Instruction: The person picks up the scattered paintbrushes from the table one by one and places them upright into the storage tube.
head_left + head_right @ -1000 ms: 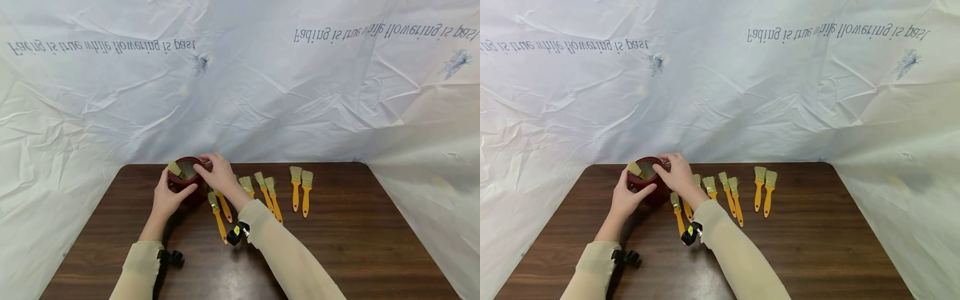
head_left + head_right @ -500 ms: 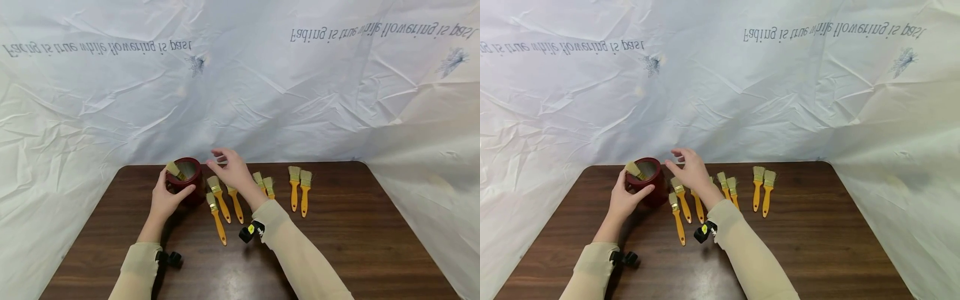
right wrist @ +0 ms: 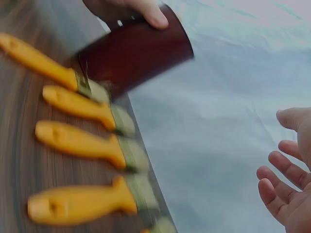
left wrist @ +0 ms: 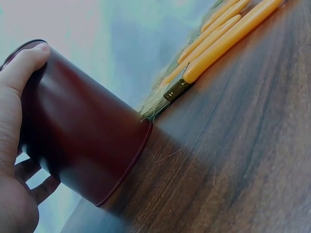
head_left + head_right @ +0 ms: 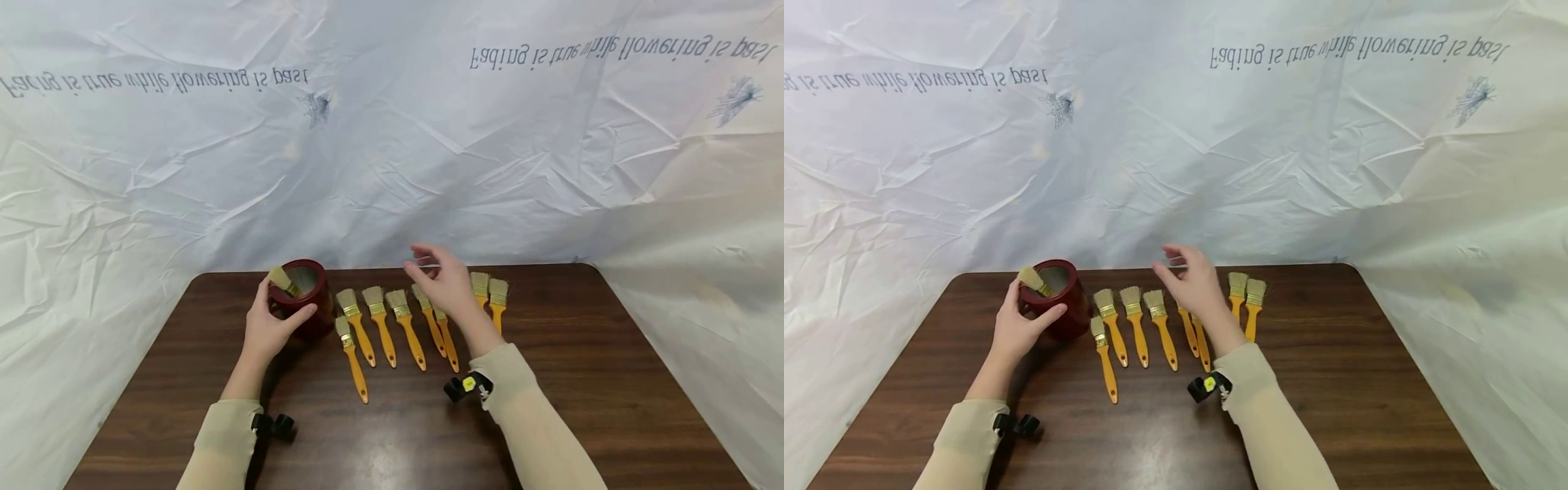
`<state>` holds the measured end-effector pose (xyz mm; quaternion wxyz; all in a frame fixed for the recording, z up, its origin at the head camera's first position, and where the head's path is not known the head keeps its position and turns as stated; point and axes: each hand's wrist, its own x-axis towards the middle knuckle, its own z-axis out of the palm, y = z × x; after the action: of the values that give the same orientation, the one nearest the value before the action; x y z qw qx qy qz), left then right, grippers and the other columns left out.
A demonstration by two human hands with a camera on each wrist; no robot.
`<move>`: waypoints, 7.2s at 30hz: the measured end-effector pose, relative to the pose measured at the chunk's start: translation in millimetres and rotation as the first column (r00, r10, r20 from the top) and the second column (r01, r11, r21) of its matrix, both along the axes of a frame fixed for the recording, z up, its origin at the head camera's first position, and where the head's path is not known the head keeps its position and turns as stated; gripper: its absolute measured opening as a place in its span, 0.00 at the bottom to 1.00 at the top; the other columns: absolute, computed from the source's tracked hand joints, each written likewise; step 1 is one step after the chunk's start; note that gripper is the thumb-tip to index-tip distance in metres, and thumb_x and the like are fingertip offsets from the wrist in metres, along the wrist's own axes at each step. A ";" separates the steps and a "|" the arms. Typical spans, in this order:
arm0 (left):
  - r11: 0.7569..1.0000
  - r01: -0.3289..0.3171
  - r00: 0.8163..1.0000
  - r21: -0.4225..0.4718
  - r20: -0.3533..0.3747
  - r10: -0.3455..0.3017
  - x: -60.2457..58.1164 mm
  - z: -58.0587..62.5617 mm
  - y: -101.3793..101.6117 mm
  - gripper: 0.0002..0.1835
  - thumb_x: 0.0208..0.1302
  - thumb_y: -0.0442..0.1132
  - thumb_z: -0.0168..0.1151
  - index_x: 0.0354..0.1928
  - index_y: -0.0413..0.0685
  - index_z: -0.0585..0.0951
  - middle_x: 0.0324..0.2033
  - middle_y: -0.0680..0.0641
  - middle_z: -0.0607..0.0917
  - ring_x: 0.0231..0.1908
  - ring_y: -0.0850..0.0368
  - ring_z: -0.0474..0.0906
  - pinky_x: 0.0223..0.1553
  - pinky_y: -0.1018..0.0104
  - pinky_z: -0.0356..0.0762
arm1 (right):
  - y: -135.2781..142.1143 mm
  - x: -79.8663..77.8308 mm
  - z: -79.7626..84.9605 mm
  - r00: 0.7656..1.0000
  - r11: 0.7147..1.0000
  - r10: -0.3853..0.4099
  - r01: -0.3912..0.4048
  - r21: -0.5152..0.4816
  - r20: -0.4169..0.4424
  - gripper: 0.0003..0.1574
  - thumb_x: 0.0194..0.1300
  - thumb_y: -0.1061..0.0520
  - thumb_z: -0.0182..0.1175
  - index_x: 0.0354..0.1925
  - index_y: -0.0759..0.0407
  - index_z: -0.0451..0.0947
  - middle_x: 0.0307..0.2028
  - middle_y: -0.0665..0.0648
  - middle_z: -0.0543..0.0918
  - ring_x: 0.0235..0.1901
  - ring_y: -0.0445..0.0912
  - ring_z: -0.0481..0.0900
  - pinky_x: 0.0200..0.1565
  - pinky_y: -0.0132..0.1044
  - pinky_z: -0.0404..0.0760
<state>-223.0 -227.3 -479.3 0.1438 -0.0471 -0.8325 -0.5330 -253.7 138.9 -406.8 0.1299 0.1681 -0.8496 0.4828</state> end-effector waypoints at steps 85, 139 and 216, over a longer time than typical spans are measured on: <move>1.000 0.019 0.999 0.006 0.038 -0.019 -0.9 -1.2 2.1 0.57 0.66 0.50 0.81 0.89 0.66 0.54 0.76 0.39 0.73 0.75 0.36 0.71 0.70 0.32 0.73 | 171.9 40.3 -84.2 0.860 0.919 -0.395 0.367 0.146 0.323 0.33 0.78 0.50 0.69 0.73 0.62 0.77 0.58 0.68 0.85 0.56 0.62 0.85 0.48 0.45 0.88; 1.000 0.023 0.999 0.008 0.025 -0.023 -0.9 -0.7 2.0 0.56 0.66 0.51 0.82 0.88 0.67 0.56 0.74 0.40 0.75 0.73 0.38 0.73 0.68 0.32 0.76 | -46.6 -25.1 53.8 0.985 0.892 0.169 -0.140 -0.430 0.031 0.22 0.82 0.59 0.65 0.67 0.67 0.79 0.56 0.65 0.84 0.54 0.57 0.88 0.57 0.49 0.89; 1.000 0.028 0.999 -0.010 0.018 -0.028 -1.4 -0.9 3.7 0.57 0.66 0.48 0.82 0.89 0.61 0.55 0.76 0.38 0.72 0.75 0.34 0.70 0.72 0.29 0.69 | -4.7 -1.9 4.1 0.996 0.996 0.091 -0.091 -0.014 -0.001 0.25 0.84 0.50 0.62 0.71 0.58 0.80 0.57 0.57 0.85 0.56 0.51 0.85 0.52 0.49 0.86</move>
<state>-224.4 -223.6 -480.2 0.1289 -0.0548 -0.8357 -0.5310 -255.7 134.2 -402.6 0.1090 0.2058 -0.8376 0.4942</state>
